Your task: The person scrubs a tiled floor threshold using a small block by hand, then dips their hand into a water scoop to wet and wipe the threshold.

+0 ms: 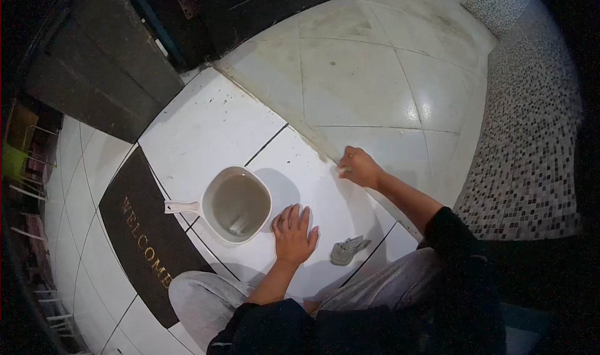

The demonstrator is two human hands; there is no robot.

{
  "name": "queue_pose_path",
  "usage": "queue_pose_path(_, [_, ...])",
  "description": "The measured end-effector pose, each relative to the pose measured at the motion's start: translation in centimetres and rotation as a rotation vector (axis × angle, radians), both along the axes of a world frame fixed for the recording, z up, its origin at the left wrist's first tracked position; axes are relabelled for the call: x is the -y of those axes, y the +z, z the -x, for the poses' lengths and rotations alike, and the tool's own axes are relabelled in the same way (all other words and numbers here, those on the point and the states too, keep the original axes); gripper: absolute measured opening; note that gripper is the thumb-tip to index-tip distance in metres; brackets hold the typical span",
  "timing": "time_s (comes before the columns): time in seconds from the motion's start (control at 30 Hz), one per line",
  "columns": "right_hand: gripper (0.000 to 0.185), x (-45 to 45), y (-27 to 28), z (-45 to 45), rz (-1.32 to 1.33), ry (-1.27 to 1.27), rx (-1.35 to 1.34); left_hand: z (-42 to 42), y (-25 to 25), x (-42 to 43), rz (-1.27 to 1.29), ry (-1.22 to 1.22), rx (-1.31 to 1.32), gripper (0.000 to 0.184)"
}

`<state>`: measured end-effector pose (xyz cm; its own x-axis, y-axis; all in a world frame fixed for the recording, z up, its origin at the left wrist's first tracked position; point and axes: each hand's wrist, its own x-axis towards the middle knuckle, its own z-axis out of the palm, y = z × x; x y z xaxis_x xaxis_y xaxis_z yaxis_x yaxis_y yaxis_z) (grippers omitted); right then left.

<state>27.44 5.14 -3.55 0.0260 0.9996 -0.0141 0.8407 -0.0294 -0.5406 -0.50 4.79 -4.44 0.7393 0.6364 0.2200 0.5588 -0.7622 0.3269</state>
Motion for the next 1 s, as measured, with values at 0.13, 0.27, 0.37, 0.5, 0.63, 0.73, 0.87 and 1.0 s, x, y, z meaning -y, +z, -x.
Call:
queue_pose_path(0.13, [0.021,-3.6,-1.0,0.1,-0.052,-0.056,-0.033,0.3,-0.3,-0.2,0.014,0.010,-0.004,0.048])
queue_pose_path(0.27, [0.021,-0.2,0.5,-0.1,0.001,0.020,0.058,0.0,-0.3,-0.1,0.016,0.005,0.037,0.047])
queue_pose_path(0.37, [0.022,2.3,0.3,-0.4,0.086,0.027,0.004,0.2,-0.3,-0.1,0.007,0.008,0.021,0.046])
queue_pose_path(0.5, [0.022,-0.7,0.2,0.6,0.052,-0.003,0.020,0.0,0.1,0.0,0.012,0.004,0.016,0.046])
queue_pose_path(0.63, [0.020,-1.5,0.1,0.9,-0.010,-0.012,-0.004,0.2,-0.3,0.0,0.012,-0.011,0.024,0.047])
queue_pose_path(0.73, [0.020,2.2,0.4,-0.2,0.004,0.077,0.018,0.0,-0.1,-0.1,0.013,0.002,0.017,0.047])
queue_pose_path(0.87, [0.019,5.5,1.6,-0.9,0.128,0.135,-0.045,-0.1,0.0,-0.1,-0.006,-0.001,0.006,0.047])
queue_pose_path(1.0, [0.019,1.9,0.1,0.1,0.050,0.110,0.083,0.0,-0.3,0.0,-0.023,0.000,0.019,0.047])
